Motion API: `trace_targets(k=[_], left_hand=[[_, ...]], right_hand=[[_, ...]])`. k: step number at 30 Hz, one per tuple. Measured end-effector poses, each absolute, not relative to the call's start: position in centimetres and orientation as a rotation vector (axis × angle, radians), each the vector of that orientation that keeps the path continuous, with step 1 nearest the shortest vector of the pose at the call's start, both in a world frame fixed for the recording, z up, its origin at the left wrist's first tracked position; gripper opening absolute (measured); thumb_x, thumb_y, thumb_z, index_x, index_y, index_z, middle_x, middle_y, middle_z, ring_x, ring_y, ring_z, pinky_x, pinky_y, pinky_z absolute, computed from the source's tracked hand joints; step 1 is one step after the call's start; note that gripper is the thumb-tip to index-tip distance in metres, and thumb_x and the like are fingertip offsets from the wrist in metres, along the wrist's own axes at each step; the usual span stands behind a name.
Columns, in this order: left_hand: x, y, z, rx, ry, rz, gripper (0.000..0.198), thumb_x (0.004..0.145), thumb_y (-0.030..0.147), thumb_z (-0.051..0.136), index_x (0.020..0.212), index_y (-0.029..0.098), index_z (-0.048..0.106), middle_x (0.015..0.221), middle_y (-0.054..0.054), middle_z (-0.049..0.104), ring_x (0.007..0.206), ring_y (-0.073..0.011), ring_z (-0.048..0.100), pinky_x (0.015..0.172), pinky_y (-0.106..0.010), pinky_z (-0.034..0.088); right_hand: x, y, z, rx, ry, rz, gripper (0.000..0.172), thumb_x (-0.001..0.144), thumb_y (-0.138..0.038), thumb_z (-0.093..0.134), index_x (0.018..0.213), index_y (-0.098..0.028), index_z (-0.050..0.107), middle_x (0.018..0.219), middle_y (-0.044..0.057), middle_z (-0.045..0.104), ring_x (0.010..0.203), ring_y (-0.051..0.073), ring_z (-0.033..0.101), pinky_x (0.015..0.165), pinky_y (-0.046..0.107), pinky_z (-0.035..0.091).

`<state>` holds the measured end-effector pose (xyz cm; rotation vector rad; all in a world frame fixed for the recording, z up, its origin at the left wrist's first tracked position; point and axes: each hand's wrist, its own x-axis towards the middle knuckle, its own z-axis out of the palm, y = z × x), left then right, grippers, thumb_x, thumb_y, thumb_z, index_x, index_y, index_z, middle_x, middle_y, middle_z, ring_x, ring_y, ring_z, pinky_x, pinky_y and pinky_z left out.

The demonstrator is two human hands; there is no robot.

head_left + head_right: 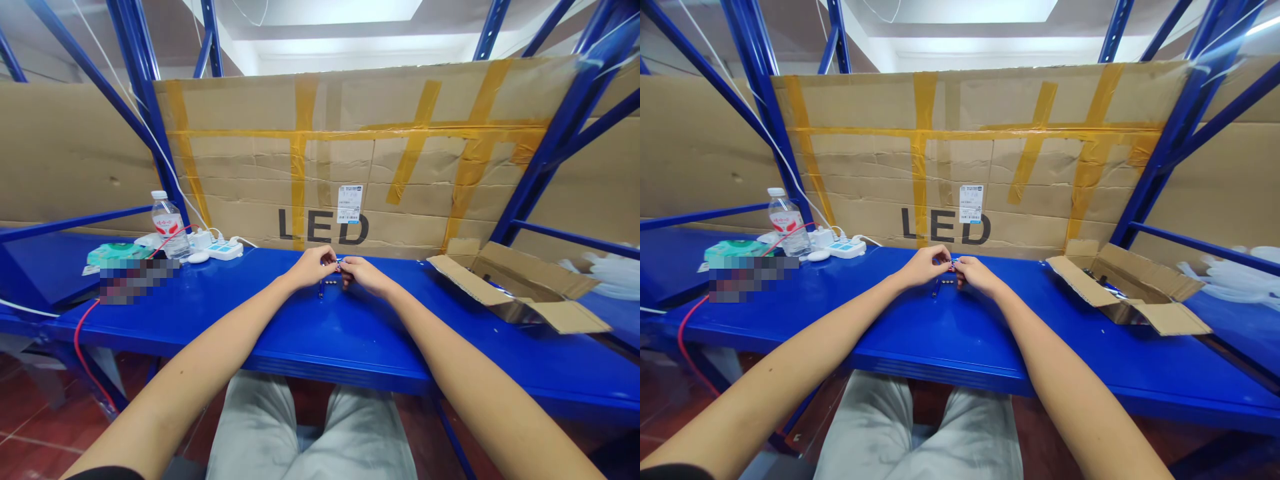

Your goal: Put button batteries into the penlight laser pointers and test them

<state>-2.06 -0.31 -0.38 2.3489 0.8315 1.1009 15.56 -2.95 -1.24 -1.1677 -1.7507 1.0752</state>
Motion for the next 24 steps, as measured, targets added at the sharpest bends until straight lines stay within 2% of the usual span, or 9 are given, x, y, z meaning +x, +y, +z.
trace_targets(k=[2, 4, 5, 7, 10, 14, 19, 24], left_hand=[[-2.07, -0.65, -0.07, 2.325, 0.849, 1.131, 0.008, 0.077, 0.022, 0.059, 0.083, 0.016, 0.059, 0.080, -0.001, 0.064, 0.072, -0.0122, 0.057, 0.069, -0.024, 0.046], [-2.05, -1.03, 0.26, 2.307, 0.866, 1.143, 0.006, 0.076, 0.019, 0.056, 0.081, 0.016, 0.058, 0.076, 0.001, 0.062, 0.070, -0.0117, 0.056, 0.068, -0.023, 0.045], [-2.04, -1.18, 0.38, 2.296, 0.876, 1.149, 0.006, 0.076, 0.017, 0.054, 0.081, 0.017, 0.057, 0.074, 0.001, 0.061, 0.069, -0.0114, 0.055, 0.067, -0.023, 0.045], [-2.00, -1.30, 0.50, 2.263, 0.893, 1.173, 0.007, 0.075, 0.016, 0.053, 0.080, 0.017, 0.057, 0.071, 0.002, 0.060, 0.067, -0.0108, 0.055, 0.065, -0.022, 0.044], [-1.95, -1.05, 0.34, 2.216, 0.883, 1.228, 0.013, 0.074, 0.014, 0.053, 0.085, 0.016, 0.059, 0.071, 0.002, 0.061, 0.067, -0.0106, 0.055, 0.065, -0.022, 0.044], [-1.91, -0.61, 0.02, 2.255, 0.866, 1.298, 0.014, 0.076, 0.015, 0.055, 0.086, 0.016, 0.064, 0.077, 0.000, 0.066, 0.072, -0.0122, 0.058, 0.068, -0.023, 0.045], [-1.78, -0.97, 0.14, 2.172, 0.829, 1.243, 0.009, 0.080, 0.020, 0.057, 0.084, 0.016, 0.063, 0.067, 0.002, 0.063, 0.056, -0.0111, 0.058, 0.059, -0.023, 0.046], [-1.63, -1.09, 0.04, 2.103, 0.710, 1.154, 0.007, 0.081, 0.019, 0.060, 0.084, 0.015, 0.063, 0.067, 0.001, 0.066, 0.055, -0.0114, 0.061, 0.060, -0.025, 0.050]], right_hand=[[15.66, -2.97, -1.16, -1.227, -1.865, 0.887, 0.022, 0.091, -0.033, 0.047, 0.077, -0.017, 0.054, 0.061, 0.001, 0.056, 0.059, 0.015, 0.056, 0.068, 0.030, 0.050], [15.65, -3.03, -1.06, -1.234, -1.971, 0.630, 0.020, 0.091, -0.028, 0.047, 0.090, -0.015, 0.062, 0.083, 0.009, 0.069, 0.081, 0.020, 0.064, 0.082, 0.033, 0.050], [15.60, -3.09, -1.02, -1.203, -2.012, 0.524, 0.022, 0.091, -0.025, 0.047, 0.100, -0.014, 0.064, 0.099, 0.011, 0.071, 0.095, 0.022, 0.064, 0.091, 0.035, 0.048], [15.43, -3.23, -1.00, -1.113, -2.067, 0.403, 0.034, 0.091, -0.020, 0.046, 0.122, -0.015, 0.061, 0.126, 0.013, 0.065, 0.117, 0.024, 0.058, 0.103, 0.038, 0.041], [15.21, -3.39, -1.12, -1.050, -2.115, 0.369, 0.047, 0.092, -0.018, 0.045, 0.139, -0.018, 0.050, 0.142, 0.012, 0.054, 0.130, 0.025, 0.050, 0.109, 0.041, 0.036], [15.31, -3.37, -1.30, -1.064, -2.151, 0.327, 0.045, 0.095, -0.017, 0.041, 0.139, -0.018, 0.050, 0.140, 0.012, 0.056, 0.128, 0.024, 0.052, 0.107, 0.040, 0.039], [15.52, -3.44, -0.90, -1.190, -2.104, 0.215, 0.032, 0.095, -0.015, 0.038, 0.117, -0.013, 0.061, 0.114, 0.014, 0.069, 0.103, 0.023, 0.064, 0.089, 0.033, 0.047], [15.22, -3.80, -0.70, -1.303, -2.068, 0.156, 0.028, 0.094, -0.015, 0.036, 0.108, -0.013, 0.060, 0.097, 0.013, 0.071, 0.088, 0.022, 0.065, 0.077, 0.029, 0.045]])
